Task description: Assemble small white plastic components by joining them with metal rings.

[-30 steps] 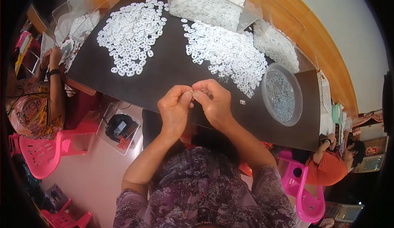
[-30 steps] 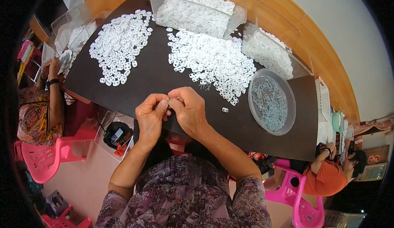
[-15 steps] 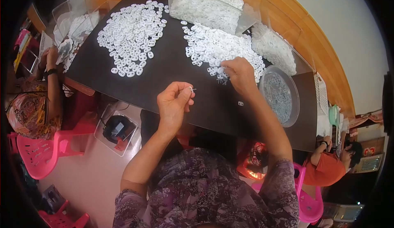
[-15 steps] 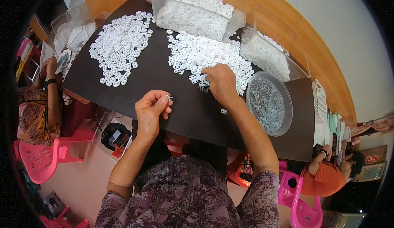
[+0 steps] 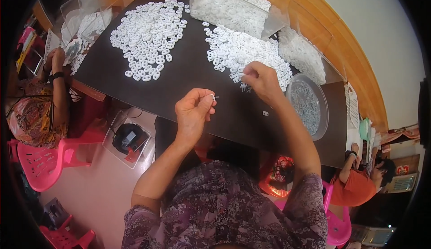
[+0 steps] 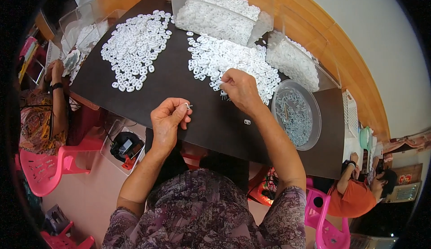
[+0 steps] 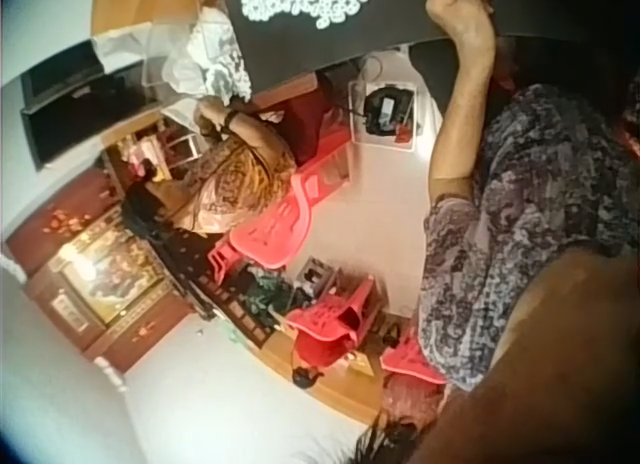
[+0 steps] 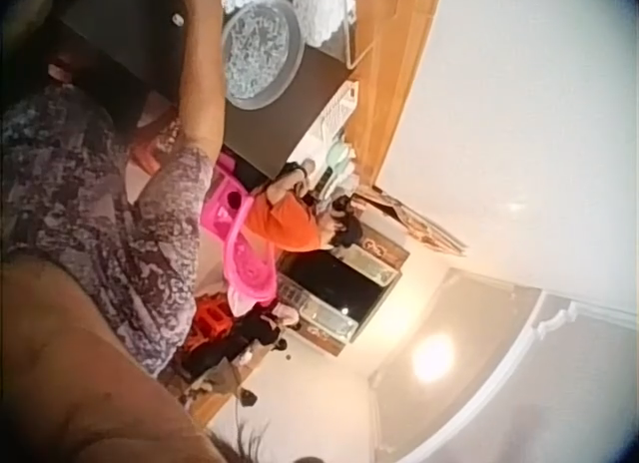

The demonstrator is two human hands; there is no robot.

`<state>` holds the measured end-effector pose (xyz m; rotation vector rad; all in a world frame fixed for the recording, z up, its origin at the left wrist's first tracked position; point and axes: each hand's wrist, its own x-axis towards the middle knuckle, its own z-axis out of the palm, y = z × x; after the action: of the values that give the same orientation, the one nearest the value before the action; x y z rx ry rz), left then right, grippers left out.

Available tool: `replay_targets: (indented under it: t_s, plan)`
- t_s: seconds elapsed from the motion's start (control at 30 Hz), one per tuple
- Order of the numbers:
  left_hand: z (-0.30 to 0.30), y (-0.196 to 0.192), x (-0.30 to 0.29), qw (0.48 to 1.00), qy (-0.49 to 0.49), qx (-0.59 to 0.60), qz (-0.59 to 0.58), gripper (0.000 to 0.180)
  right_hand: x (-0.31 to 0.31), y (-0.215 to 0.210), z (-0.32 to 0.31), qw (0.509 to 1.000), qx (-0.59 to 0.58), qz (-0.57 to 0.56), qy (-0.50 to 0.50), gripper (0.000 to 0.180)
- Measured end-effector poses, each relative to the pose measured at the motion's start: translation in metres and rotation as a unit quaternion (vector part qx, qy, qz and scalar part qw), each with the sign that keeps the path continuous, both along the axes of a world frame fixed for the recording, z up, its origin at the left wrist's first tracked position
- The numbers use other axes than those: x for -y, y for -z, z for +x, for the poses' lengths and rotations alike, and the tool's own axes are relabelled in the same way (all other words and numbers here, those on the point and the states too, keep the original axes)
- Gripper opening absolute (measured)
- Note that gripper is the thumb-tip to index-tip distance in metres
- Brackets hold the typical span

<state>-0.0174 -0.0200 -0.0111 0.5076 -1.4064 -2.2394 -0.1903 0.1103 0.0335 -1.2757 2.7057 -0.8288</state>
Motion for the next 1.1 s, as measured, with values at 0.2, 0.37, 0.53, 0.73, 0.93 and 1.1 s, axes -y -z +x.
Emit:
replay_targets:
  t_s: [0.2, 0.37, 0.53, 0.73, 0.93, 1.1]
  plan:
    - [0.001, -0.003, 0.002, 0.999, -0.001, -0.013, 0.029, 0.01, 0.002, -0.004, 0.035, 0.94, 0.287, -0.18, -0.034, 0.019]
    - [0.001, -0.006, -0.001, 0.997, -0.03, -0.046, 0.057, 0.012, 0.005, -0.005, 0.061, 0.887, 0.409, -0.211, -0.044, 0.014]
    - [0.003, -0.006, -0.006, 0.997, -0.029, -0.057, 0.045, 0.012, 0.012, 0.006, 0.072, 0.879, 0.421, -0.22, -0.038, 0.014]
    - [0.006, -0.007, -0.01, 0.992, -0.019, -0.053, 0.111, 0.011, 0.019, 0.017, 0.086, 0.899, 0.368, -0.237, 0.019, 0.014]
    - [0.009, -0.006, -0.007, 0.991, -0.028, -0.059, 0.114, 0.014, 0.021, 0.015, 0.097, 0.885, 0.376, -0.274, 0.012, 0.014]
    - [0.011, -0.005, -0.008, 0.993, -0.044, -0.063, 0.089, 0.015, 0.015, 0.015, 0.092, 0.876, 0.404, -0.263, 0.025, 0.019]
